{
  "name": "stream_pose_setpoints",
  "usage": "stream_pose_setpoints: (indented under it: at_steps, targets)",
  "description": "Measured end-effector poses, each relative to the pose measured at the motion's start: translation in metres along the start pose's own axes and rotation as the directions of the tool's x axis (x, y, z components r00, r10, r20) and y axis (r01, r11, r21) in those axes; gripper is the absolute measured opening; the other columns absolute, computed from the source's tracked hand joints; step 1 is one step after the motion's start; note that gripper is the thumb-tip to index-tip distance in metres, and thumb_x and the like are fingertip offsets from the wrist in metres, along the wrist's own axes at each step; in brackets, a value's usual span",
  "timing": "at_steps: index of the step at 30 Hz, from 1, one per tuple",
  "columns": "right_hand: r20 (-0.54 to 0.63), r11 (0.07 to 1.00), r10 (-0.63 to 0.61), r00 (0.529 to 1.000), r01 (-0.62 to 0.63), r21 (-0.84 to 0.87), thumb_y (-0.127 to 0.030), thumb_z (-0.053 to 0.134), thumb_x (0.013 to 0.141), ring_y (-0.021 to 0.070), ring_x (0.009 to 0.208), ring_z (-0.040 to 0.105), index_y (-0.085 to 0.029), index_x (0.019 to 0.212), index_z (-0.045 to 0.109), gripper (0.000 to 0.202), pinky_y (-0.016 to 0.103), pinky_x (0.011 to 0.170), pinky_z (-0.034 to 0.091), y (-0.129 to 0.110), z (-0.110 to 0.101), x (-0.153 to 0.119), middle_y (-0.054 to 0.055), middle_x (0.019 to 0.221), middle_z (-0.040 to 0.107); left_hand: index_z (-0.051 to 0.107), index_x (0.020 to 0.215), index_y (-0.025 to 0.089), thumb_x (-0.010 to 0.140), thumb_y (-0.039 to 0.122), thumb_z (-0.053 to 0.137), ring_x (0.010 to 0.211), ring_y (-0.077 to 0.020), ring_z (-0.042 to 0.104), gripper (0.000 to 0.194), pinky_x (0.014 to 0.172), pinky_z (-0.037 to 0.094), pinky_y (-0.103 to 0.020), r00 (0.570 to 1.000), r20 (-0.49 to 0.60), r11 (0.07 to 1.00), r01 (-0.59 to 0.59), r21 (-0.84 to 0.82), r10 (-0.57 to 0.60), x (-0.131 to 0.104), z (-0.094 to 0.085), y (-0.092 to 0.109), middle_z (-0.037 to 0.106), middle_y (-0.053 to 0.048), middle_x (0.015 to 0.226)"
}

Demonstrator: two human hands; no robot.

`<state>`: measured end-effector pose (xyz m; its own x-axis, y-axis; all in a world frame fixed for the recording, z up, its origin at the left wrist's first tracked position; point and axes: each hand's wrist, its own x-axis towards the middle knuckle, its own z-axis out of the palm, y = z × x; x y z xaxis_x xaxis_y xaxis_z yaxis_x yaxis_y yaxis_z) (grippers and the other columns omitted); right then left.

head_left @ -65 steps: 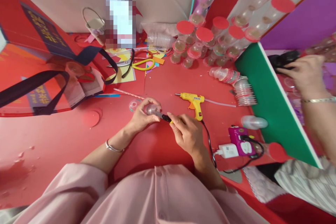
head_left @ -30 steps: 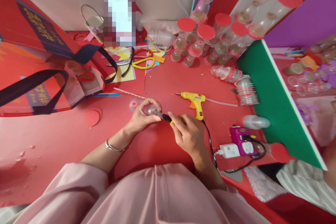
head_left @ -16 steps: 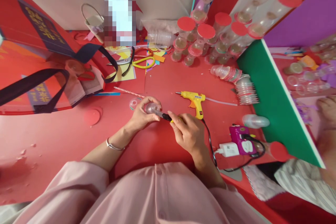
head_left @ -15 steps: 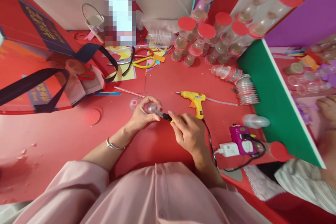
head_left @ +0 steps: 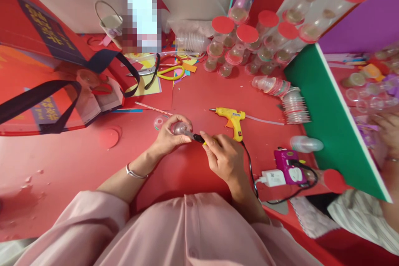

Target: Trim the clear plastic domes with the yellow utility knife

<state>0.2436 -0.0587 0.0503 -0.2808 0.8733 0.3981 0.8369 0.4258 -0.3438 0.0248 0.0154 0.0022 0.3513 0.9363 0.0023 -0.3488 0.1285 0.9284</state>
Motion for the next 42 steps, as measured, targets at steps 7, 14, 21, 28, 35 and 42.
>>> stream_pose_setpoints:
  at_steps: [7,14,21,28,35,42]
  targets:
    - [-0.026,1.000,-0.021,0.999,0.021,-0.008,-0.026,0.059,0.106,0.0167,0.076,0.057,-0.023,0.136,0.072,0.033,0.033,0.072,0.040,0.000,0.000,0.000,0.004,0.086,0.068,0.068,0.102,0.018,0.065,0.040,0.100,0.082,-0.0165,0.066,0.054,0.073,0.052,-0.027,1.000,-0.004,1.000,0.017,-0.009,-0.017,-0.001,-0.001,-0.003,0.069,-0.005,0.095]
    - [-0.035,0.999,-0.017,0.999,0.015,-0.042,-0.027,0.058,0.106,0.0167,0.076,0.058,-0.023,0.136,0.071,0.034,0.033,0.071,0.041,-0.001,0.001,0.001,0.004,0.087,0.069,0.068,0.101,0.018,0.063,0.044,0.101,0.080,-0.0161,0.066,0.057,0.070,0.052,-0.026,0.999,-0.041,0.999,0.028,-0.030,-0.029,0.000,0.001,-0.004,0.070,-0.006,0.096]
    - [-0.055,0.999,0.040,0.998,-0.040,0.001,-0.025,0.060,0.105,0.0168,0.080,0.062,-0.024,0.138,0.071,0.035,0.031,0.074,0.044,0.000,0.000,0.000,0.005,0.092,0.072,0.067,0.104,0.017,0.062,0.047,0.100,0.067,-0.0131,0.065,0.061,0.055,0.048,-0.022,0.996,-0.073,0.999,0.053,0.005,-0.053,-0.004,0.003,-0.002,0.073,-0.008,0.098]
    - [-0.119,0.974,0.183,0.976,-0.164,0.154,-0.022,0.055,0.107,0.0162,0.083,0.068,-0.024,0.141,0.068,0.037,0.028,0.078,0.051,0.003,-0.003,-0.002,0.006,0.094,0.073,0.066,0.096,0.019,0.095,0.041,0.072,0.053,-0.0130,0.056,0.023,0.047,0.041,-0.024,1.000,-0.021,0.999,0.001,-0.045,-0.002,-0.005,0.013,0.004,0.066,-0.003,0.074]
    - [-0.102,0.963,0.232,0.967,-0.213,0.165,-0.026,0.053,0.108,0.0176,0.083,0.070,-0.023,0.139,0.070,0.035,0.029,0.079,0.054,0.000,-0.002,-0.002,0.007,0.094,0.074,0.064,0.092,0.018,0.072,0.021,0.091,0.086,-0.0174,0.063,0.034,0.077,0.051,-0.030,0.990,0.025,0.916,-0.136,0.377,0.136,-0.007,0.017,0.008,0.066,-0.006,0.095]
    - [-0.123,0.959,0.240,0.963,-0.215,0.187,-0.026,0.051,0.108,0.0187,0.088,0.072,-0.021,0.138,0.069,0.035,0.031,0.085,0.056,0.000,-0.003,-0.002,0.009,0.099,0.076,0.057,0.099,0.021,0.080,0.029,0.086,0.071,-0.0150,0.069,0.035,0.058,0.056,-0.025,0.969,-0.186,0.985,-0.152,0.079,0.164,-0.007,0.025,0.008,0.070,-0.003,0.093]
